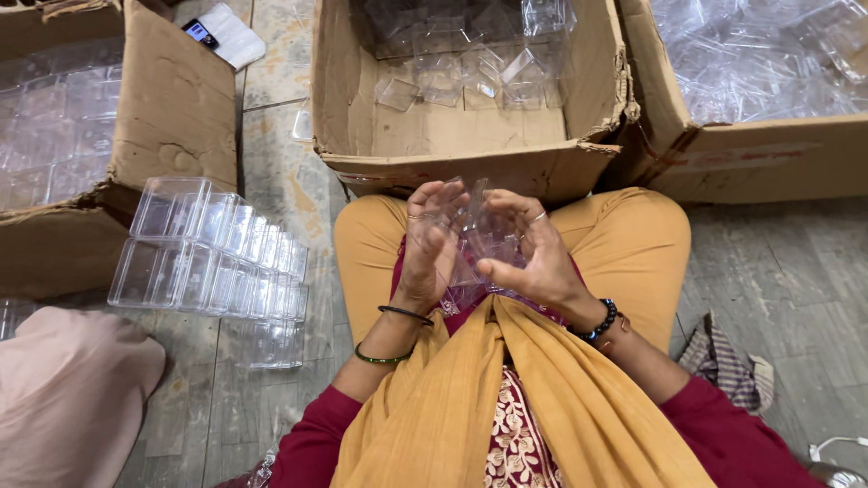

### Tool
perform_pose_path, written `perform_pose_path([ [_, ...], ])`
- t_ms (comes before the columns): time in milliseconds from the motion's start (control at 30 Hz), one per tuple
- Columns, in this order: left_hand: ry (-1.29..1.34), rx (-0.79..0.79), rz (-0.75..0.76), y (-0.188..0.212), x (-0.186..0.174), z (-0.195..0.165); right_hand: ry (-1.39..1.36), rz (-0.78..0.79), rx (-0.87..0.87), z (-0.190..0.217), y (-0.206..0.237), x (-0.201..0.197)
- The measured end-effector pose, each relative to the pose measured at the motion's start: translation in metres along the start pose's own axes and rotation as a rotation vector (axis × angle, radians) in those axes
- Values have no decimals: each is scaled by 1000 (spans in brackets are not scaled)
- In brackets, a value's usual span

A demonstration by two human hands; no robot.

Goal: The person sits on the floor among cardboard boxes of clear plastic boxes, picks a base and lid, snaps them together by hand, and stacks the assembled boxes beside them, occasionally reaching into the boxes for more parts.

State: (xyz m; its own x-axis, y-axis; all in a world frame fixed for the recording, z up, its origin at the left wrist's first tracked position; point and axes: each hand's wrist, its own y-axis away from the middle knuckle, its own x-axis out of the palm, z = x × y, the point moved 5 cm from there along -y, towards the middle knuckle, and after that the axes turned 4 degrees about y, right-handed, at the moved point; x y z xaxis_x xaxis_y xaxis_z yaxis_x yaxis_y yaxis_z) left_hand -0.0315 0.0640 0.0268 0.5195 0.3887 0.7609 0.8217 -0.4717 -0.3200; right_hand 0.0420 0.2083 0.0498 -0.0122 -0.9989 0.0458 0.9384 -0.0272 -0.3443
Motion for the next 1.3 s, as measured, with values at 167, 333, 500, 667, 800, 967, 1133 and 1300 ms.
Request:
perform_pose_path([
  [167, -248, 25, 117, 6, 11, -8, -39, 55, -30, 9, 5, 10],
  [333, -462, 75, 228, 9, 17, -20, -61, 114, -77, 18, 8, 7],
  [500, -569, 148, 277, 11, 20, -20, -56, 69, -46, 14, 8, 13],
  [667, -84, -144, -81, 6, -4, -17, 92, 131, -57, 12, -4, 24],
  [800, 150, -441, -195, 16, -7, -14, 457, 346, -228, 22, -16, 7],
  [967, 186, -577, -256, 31, -2, 0, 105, 405, -139, 1, -13, 3],
  [1133, -163, -318, -140, 31, 7, -7, -237, 277, -58, -11, 0, 2],
  [1300, -697, 43, 96, 35, 26, -22, -324, 241, -27, -7, 8, 0],
])
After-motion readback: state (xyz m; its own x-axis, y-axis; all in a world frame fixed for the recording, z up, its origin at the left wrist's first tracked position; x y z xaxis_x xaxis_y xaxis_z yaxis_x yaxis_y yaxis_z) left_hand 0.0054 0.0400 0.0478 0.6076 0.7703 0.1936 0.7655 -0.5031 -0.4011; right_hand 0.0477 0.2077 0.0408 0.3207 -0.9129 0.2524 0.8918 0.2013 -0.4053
